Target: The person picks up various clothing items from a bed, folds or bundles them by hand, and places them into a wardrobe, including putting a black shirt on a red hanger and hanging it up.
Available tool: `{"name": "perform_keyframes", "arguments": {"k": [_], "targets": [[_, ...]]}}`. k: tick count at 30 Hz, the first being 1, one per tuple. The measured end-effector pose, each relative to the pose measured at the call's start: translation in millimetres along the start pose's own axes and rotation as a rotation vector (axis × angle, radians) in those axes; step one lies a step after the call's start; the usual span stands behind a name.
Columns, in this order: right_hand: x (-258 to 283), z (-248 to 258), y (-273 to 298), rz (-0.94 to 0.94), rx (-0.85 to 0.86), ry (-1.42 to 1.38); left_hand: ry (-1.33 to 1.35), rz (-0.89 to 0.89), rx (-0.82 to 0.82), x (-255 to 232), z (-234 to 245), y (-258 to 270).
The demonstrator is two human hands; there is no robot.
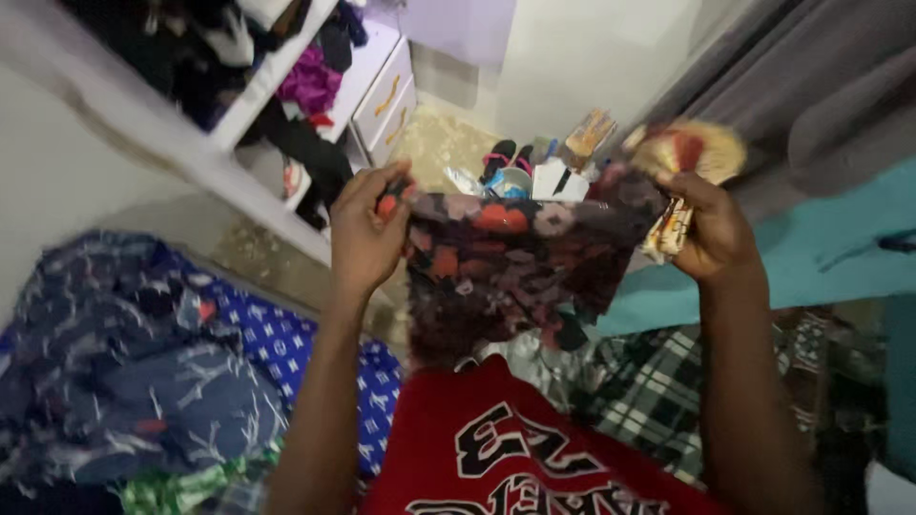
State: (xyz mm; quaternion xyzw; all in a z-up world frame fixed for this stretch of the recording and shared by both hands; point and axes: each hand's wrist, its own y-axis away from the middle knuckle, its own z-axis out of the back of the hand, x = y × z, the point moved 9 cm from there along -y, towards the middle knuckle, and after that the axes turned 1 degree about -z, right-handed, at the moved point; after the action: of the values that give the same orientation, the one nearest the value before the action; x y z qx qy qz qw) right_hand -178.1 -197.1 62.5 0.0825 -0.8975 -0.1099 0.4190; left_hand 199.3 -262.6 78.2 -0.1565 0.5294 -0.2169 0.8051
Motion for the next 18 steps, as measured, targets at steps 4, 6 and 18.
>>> {"name": "perform_keyframes", "arguments": {"k": [4,6,18], "targets": [[9.5,-3.6,-36.8,0.037,-0.034,-0.025,0.196,0.031,-0.034,19.2,-7.8,-62.9],[26.9,-13.1,-57.5,0.164,-0.063,-0.061,0.350,0.238,-0.015,41.9,-10.5,-91.0],[99.6,-1.5,-203.6,0.508,-0.260,0.785,-0.382,0.248,-0.150,86.5,44.3,-170.2]]}}
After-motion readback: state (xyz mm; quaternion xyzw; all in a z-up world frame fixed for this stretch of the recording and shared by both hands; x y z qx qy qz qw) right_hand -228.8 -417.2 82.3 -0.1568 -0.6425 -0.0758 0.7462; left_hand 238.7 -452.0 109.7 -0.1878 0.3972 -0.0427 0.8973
